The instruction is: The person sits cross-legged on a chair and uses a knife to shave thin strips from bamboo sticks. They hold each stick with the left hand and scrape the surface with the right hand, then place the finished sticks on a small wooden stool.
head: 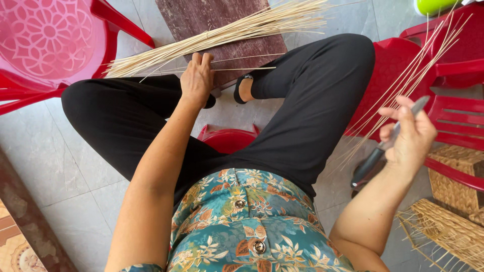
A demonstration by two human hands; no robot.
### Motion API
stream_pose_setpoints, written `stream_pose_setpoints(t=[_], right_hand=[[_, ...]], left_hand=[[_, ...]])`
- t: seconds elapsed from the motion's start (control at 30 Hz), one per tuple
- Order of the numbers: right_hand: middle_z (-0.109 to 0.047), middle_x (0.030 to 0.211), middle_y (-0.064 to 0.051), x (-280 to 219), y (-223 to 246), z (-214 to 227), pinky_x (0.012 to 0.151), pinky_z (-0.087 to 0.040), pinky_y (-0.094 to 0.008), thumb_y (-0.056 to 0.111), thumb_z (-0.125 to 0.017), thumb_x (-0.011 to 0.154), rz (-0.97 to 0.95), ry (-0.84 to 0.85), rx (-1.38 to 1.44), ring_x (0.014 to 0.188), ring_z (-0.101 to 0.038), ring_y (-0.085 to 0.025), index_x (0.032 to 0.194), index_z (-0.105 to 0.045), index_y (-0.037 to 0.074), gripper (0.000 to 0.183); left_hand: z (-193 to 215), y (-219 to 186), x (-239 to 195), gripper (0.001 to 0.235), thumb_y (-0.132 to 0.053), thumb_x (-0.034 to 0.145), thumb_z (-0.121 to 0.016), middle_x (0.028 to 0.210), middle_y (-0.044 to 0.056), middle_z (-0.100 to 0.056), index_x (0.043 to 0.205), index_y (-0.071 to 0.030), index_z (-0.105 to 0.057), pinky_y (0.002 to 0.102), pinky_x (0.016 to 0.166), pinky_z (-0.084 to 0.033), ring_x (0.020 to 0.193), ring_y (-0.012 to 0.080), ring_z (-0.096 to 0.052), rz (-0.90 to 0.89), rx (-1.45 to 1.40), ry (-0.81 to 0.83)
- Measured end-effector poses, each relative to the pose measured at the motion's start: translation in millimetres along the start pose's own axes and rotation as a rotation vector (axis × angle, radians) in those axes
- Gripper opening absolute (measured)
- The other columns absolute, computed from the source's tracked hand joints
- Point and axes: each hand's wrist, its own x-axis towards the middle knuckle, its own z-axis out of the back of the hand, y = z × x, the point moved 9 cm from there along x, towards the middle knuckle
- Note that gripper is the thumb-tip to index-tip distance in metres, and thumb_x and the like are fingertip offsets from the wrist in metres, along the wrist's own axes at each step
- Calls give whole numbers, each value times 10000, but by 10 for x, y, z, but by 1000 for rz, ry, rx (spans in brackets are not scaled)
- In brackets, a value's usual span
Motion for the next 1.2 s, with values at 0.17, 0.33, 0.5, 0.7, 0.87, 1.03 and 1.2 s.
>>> stream_pose_setpoints(t=[0.17,0.33,0.5,0.7,0.87,1.03,1.2], right_hand=[[-726,970,-171,-54,233,-1218,422,-379,-212,223,-628,1100,-52,360,207,530,-563,-88,1344,-616,-52,369],[-723,887,-138,-206,-158,-2445,412,-376,-224,300,-598,1083,-290,655,482,513,-552,-91,1310,-625,-51,419],[-732,855,-130,-520,-554,-2899,493,-459,-217,299,-554,1075,-487,775,533,570,-615,-121,1306,-625,-37,414],[-721,902,-122,-640,-559,-2839,639,-545,-241,228,-557,1059,-425,861,386,720,-691,-146,1386,-578,-62,438],[-720,891,-121,-499,-352,-2710,554,-494,-224,254,-572,1066,-182,689,441,621,-633,-117,1557,-418,28,562],[-724,888,-132,-441,-267,-2647,503,-449,-226,249,-589,1072,-116,649,486,579,-607,-110,1606,-360,64,610],[-700,886,-114,-429,-207,-2630,506,-438,-226,202,-603,1084,-125,646,514,588,-594,-98,1629,-347,79,614]], left_hand=[[-251,131,66,248,-224,911,-727,1072,127,-566,1051,-82,-579,429,798,-519,1004,327,-598,-30,138,51],[-429,134,91,178,-132,929,-639,1112,114,-573,1093,-78,-597,393,883,-464,1072,291,-568,-158,313,131],[-195,-8,60,101,-162,973,-603,994,94,-627,1030,-84,-573,418,856,-424,987,281,-600,-254,205,110],[407,-557,187,56,-141,1029,-602,917,49,-675,1046,-103,-565,405,851,-437,909,257,-654,-338,-83,-53],[782,-1286,234,213,-48,936,-636,975,32,-690,1139,-110,-643,362,809,-511,924,222,-665,-452,-207,-187],[920,-1702,68,235,-111,894,-679,935,43,-672,1129,-107,-678,350,751,-560,884,234,-683,-468,-211,-111],[1143,-1461,-154,138,-158,965,-662,944,61,-715,1087,-117,-711,408,670,-557,827,290,-716,-271,-323,3]])
